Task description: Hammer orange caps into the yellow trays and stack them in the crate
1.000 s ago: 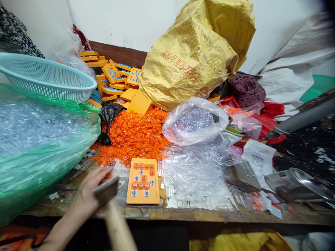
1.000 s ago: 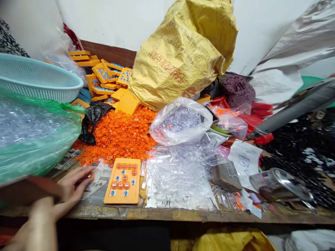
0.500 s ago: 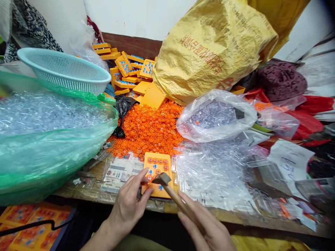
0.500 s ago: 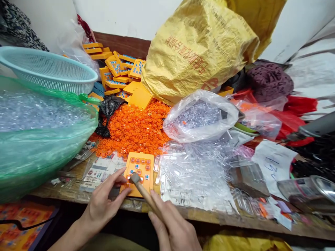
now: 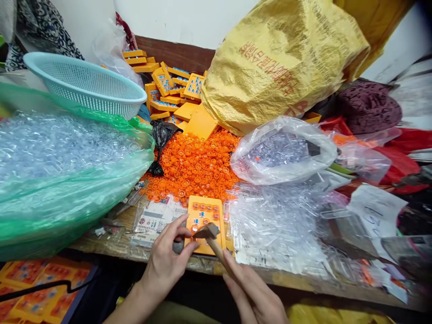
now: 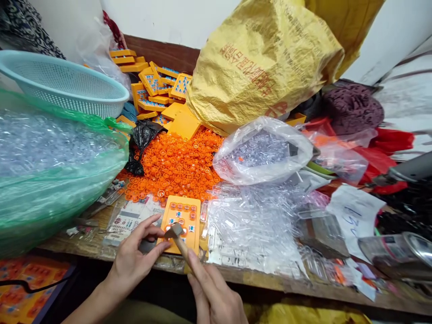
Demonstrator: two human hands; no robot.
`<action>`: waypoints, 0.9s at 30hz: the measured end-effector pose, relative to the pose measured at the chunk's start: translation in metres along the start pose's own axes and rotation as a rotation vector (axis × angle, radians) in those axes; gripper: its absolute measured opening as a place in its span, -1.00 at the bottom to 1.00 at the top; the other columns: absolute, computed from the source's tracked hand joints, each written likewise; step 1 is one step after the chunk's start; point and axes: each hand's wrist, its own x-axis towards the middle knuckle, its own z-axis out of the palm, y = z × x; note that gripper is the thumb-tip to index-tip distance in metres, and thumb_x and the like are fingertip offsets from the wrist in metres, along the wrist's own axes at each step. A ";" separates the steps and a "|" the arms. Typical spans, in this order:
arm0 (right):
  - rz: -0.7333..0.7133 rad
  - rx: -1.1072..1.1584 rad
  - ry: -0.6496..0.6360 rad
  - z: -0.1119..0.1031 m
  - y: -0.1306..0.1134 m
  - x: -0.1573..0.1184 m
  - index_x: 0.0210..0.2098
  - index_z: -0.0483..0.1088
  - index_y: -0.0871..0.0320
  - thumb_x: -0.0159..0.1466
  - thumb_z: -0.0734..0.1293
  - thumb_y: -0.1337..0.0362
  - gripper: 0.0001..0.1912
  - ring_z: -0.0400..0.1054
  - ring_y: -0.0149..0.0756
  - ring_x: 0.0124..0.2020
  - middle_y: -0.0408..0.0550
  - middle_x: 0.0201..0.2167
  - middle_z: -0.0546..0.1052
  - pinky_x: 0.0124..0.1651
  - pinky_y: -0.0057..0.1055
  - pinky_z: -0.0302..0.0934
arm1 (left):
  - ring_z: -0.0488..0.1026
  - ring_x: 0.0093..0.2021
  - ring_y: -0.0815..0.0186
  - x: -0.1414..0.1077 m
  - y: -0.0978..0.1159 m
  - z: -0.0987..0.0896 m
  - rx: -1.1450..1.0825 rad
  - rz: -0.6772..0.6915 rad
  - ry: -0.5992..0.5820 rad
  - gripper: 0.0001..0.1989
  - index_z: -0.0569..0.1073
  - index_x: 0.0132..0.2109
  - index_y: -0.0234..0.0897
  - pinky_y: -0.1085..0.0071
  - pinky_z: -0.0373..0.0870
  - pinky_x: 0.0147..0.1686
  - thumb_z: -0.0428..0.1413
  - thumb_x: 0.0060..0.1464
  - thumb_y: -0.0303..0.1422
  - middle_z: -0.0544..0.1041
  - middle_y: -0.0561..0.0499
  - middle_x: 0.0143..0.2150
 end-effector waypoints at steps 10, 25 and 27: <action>0.732 0.638 0.236 -0.001 0.002 0.028 0.28 0.12 0.18 0.09 0.44 0.03 -0.14 0.15 -0.50 -0.72 -0.23 -0.62 0.41 -0.69 -0.54 0.10 | 0.45 -0.31 0.28 0.003 0.005 -0.005 -0.093 -0.130 0.039 -0.45 0.43 0.01 -0.23 0.35 0.43 -0.21 0.33 -0.20 -0.30 0.52 -0.04 -0.19; 0.290 0.427 0.302 0.010 0.049 0.182 0.09 0.28 0.17 0.28 0.31 0.23 -0.60 0.39 -0.20 -0.05 0.03 0.03 0.42 -0.03 -0.11 0.31 | 0.29 0.19 0.05 0.047 0.046 -0.022 -0.725 -0.721 -0.160 -0.37 0.35 0.00 -0.28 0.20 0.27 0.13 0.36 -0.27 -0.31 0.35 -0.23 0.19; 0.225 0.284 0.305 0.012 0.054 0.189 0.06 0.31 0.16 0.29 0.31 0.22 -0.63 0.35 -0.17 0.00 0.02 0.05 0.39 0.03 -0.06 0.26 | 0.31 0.18 0.05 0.052 0.047 -0.022 -0.753 -0.761 -0.191 -0.43 0.37 -0.03 -0.29 0.23 0.32 0.08 0.34 -0.24 -0.35 0.36 -0.22 0.19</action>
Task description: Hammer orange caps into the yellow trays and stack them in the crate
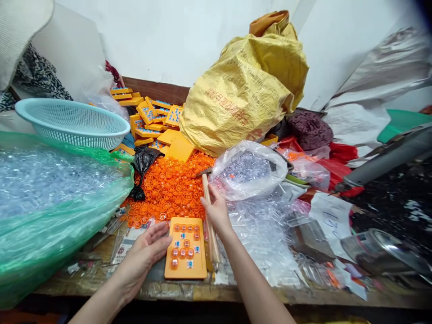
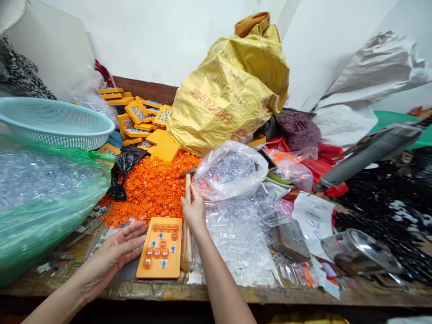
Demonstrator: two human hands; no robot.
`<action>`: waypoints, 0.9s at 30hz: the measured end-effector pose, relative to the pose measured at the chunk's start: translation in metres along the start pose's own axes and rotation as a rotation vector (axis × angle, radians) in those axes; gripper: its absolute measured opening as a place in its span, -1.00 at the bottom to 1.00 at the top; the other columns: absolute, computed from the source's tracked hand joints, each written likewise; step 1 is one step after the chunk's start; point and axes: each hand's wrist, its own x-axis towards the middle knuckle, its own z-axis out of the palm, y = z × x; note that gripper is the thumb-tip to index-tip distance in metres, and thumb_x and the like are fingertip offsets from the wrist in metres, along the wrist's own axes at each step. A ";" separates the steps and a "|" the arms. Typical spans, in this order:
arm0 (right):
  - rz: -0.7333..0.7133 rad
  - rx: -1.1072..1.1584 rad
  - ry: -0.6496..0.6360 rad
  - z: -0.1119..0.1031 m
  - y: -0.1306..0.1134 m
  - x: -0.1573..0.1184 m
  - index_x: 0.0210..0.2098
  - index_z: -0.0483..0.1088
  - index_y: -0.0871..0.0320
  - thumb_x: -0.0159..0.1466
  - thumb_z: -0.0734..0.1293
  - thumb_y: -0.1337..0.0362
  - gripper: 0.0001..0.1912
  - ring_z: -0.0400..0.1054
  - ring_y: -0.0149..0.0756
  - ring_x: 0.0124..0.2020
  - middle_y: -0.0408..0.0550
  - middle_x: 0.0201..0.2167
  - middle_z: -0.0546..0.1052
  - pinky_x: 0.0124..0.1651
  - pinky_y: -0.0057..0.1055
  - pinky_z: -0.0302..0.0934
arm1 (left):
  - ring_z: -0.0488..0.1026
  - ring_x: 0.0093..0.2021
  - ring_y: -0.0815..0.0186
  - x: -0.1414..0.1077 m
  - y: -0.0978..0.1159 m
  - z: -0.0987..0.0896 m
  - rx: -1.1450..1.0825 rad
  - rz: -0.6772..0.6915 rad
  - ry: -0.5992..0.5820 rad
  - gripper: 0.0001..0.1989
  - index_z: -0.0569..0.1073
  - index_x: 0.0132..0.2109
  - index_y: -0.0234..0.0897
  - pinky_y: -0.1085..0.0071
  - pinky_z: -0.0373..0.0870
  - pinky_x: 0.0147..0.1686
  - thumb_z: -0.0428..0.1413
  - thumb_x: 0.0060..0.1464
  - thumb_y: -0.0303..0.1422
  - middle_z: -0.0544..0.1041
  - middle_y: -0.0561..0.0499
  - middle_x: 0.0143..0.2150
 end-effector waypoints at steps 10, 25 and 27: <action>-0.341 -0.474 0.042 0.011 0.001 -0.023 -0.02 0.43 0.09 0.20 0.16 0.57 -0.55 0.22 -0.10 0.09 0.05 0.12 0.36 0.12 -0.04 0.13 | 0.57 -0.15 0.16 0.012 0.005 0.025 -0.078 -0.124 -0.107 -0.66 0.44 -0.08 -0.39 0.31 0.47 -0.12 0.25 -0.05 -0.45 0.59 -0.20 -0.10; -0.172 -1.063 -0.060 -0.097 0.008 0.135 0.00 0.35 0.15 0.31 0.28 0.20 -0.71 0.37 -0.23 -0.05 0.01 0.02 0.41 -0.03 -0.14 0.30 | 0.57 -0.14 -0.01 -0.001 -0.010 0.013 -0.373 -0.158 0.002 -0.55 0.34 0.05 -0.44 0.07 0.48 -0.05 0.23 0.00 -0.47 0.62 -0.24 -0.16; -0.148 -1.093 -0.081 -0.095 0.008 0.134 0.01 0.34 0.16 0.31 0.29 0.20 -0.69 0.36 -0.21 -0.03 0.01 0.02 0.41 -0.01 -0.12 0.29 | 0.56 -0.14 -0.02 -0.004 -0.006 0.011 -0.444 -0.175 0.017 -0.53 0.32 0.09 -0.40 0.03 0.48 -0.06 0.21 0.03 -0.45 0.62 -0.23 -0.15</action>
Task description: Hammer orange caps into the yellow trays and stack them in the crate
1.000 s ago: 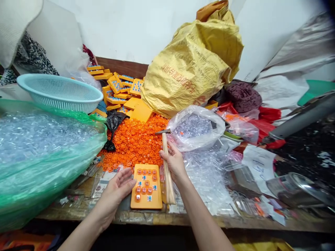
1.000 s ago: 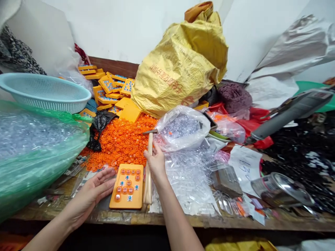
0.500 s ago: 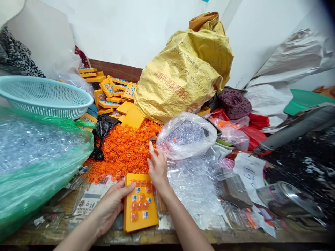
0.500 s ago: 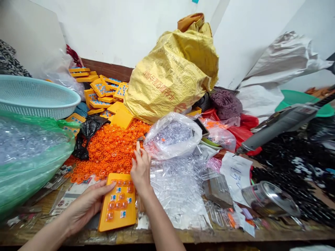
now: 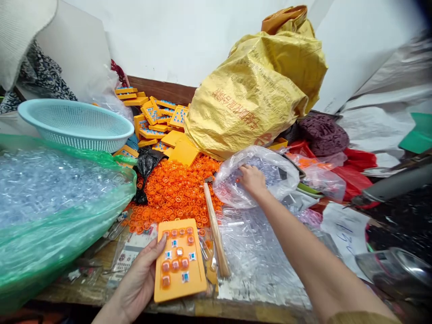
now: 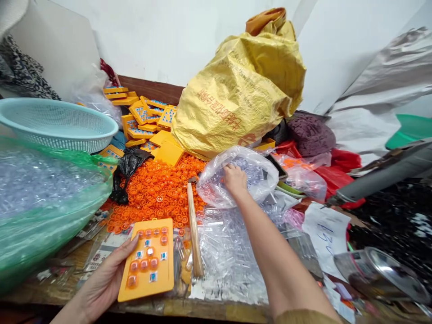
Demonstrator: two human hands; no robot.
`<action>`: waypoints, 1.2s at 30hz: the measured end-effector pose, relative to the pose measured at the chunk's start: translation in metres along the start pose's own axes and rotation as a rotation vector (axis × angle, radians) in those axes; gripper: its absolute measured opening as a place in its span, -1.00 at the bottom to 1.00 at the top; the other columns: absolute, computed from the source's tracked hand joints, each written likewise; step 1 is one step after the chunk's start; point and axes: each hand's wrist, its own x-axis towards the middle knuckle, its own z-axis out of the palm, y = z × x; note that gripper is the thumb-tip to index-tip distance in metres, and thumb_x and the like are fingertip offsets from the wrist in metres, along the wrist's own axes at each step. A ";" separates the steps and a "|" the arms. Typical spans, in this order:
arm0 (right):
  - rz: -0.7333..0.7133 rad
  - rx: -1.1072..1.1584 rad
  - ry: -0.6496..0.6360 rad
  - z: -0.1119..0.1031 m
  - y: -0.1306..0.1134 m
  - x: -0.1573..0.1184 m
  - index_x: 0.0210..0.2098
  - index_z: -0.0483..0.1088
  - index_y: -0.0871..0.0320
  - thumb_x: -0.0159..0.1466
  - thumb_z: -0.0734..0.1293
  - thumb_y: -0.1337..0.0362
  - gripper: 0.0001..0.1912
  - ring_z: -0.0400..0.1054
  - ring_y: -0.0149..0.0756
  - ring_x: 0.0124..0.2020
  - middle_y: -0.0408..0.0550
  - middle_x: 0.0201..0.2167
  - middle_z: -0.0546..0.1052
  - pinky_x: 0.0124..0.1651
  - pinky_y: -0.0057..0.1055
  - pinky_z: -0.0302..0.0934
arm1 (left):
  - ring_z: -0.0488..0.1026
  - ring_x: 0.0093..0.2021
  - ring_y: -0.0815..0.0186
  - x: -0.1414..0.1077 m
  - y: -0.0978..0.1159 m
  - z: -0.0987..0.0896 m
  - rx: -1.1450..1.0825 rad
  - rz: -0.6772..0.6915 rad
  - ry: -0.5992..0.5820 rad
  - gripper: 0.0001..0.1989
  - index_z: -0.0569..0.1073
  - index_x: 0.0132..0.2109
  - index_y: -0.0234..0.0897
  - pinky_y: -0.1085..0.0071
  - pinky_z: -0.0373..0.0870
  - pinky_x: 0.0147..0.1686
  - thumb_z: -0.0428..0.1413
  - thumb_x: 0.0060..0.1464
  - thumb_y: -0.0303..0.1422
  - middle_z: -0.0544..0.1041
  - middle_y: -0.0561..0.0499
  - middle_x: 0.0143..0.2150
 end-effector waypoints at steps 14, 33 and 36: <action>0.159 0.710 -0.036 -0.035 -0.047 -0.076 -0.10 0.40 0.25 0.28 0.29 0.21 -0.73 0.47 -0.32 -0.31 -0.02 -0.28 0.56 -0.17 -0.25 0.37 | 0.54 -0.07 0.05 -0.007 -0.005 -0.004 -0.002 0.050 -0.146 -0.33 0.22 0.22 -0.25 0.10 0.44 0.00 0.25 -0.03 -0.50 0.56 -0.18 -0.01; 0.180 1.303 0.153 -0.030 -0.130 -0.224 -0.14 0.51 -0.04 0.18 0.39 0.26 -0.76 0.39 -0.33 -0.27 -0.14 -0.35 0.53 -0.14 -0.33 0.28 | 0.50 0.01 0.08 -0.010 -0.022 0.005 -0.026 0.082 -0.158 -0.41 0.26 0.19 -0.18 0.17 0.39 0.06 0.23 0.03 -0.30 0.56 -0.11 0.00; 0.528 1.521 0.058 -0.027 -0.126 -0.235 -0.28 0.55 0.04 0.06 0.47 0.15 -0.77 0.44 -0.29 -0.26 -0.09 -0.31 0.58 -0.15 -0.36 0.33 | 0.50 0.00 0.08 -0.010 -0.022 0.009 -0.020 0.123 -0.142 -0.37 0.23 0.20 -0.14 0.17 0.42 0.03 0.25 0.00 -0.34 0.55 -0.09 0.02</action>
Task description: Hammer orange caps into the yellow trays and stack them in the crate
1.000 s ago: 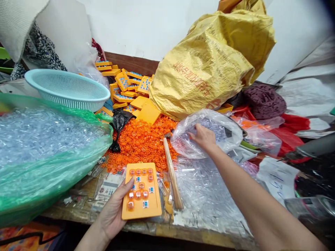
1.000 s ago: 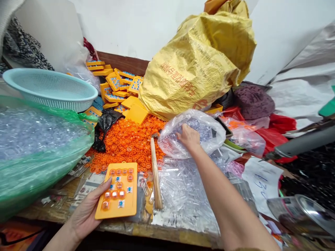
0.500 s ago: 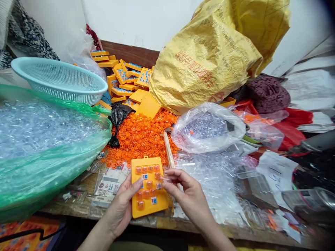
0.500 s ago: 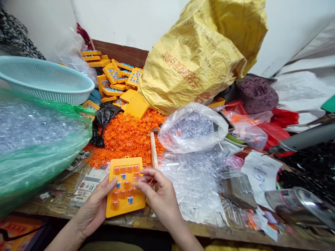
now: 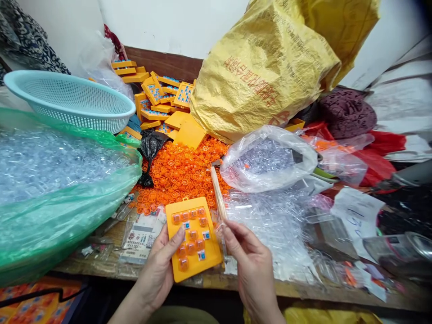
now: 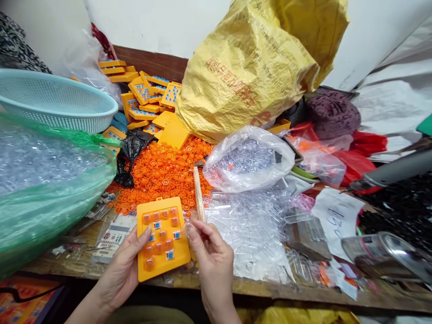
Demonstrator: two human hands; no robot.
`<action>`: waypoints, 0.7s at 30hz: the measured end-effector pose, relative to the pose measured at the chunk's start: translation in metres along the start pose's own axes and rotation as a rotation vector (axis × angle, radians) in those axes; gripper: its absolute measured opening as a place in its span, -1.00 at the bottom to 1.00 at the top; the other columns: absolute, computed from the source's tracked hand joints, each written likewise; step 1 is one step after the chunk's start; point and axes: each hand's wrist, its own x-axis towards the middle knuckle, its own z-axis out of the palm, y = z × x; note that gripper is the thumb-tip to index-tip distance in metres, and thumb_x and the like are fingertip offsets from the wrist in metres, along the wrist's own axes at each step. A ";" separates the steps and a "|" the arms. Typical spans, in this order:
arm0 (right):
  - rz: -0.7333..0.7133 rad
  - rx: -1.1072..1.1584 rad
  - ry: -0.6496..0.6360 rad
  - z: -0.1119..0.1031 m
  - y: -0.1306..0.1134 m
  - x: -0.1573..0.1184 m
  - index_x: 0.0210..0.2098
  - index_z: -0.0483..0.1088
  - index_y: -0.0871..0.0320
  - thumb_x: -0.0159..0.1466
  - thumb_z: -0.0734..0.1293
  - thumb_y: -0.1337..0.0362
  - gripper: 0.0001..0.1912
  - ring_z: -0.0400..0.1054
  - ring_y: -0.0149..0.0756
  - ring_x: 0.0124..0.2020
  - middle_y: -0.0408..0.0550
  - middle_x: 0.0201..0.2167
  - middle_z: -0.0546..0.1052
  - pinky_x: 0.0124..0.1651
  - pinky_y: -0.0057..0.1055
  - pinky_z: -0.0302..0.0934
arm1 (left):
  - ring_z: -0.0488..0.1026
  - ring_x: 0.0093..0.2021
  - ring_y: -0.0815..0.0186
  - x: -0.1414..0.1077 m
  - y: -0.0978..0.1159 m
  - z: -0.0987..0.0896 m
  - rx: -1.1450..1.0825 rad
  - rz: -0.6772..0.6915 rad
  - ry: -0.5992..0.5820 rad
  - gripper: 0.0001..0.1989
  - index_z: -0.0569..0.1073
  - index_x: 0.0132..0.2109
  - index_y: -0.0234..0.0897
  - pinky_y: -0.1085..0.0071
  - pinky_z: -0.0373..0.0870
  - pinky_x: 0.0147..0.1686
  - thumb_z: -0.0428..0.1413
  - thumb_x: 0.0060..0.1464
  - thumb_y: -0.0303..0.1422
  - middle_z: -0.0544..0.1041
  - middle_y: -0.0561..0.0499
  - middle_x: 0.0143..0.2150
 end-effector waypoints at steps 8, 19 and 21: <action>0.120 0.034 0.078 0.009 0.022 -0.016 -0.32 0.53 0.09 0.01 0.50 0.11 -0.72 0.41 -0.35 -0.36 -0.10 -0.38 0.57 -0.24 -0.42 0.32 | 0.48 0.02 0.05 -0.002 -0.022 0.002 0.180 0.230 0.040 -0.25 0.16 0.22 -0.15 0.24 0.46 -0.01 0.30 -0.07 -0.27 0.52 -0.10 0.05; 0.268 0.491 -0.157 0.019 0.014 -0.019 -0.21 0.33 -0.05 0.12 0.45 0.19 -0.71 0.39 -0.30 -0.10 -0.18 -0.16 0.50 0.00 -0.30 0.27 | 0.59 -0.27 0.07 -0.006 -0.040 -0.011 0.442 0.471 0.262 -0.54 0.47 -0.18 -0.36 0.33 0.56 -0.26 0.36 -0.25 -0.24 0.64 -0.15 -0.26; 0.317 0.527 -0.176 0.019 0.013 -0.018 -0.14 0.37 -0.06 0.04 0.51 0.21 -0.59 0.40 -0.31 -0.07 -0.19 -0.13 0.51 0.02 -0.34 0.27 | 0.60 -0.35 0.11 -0.004 -0.038 -0.007 0.520 0.484 0.351 -0.52 0.47 -0.24 -0.35 0.38 0.57 -0.34 0.41 -0.37 -0.30 0.64 -0.11 -0.32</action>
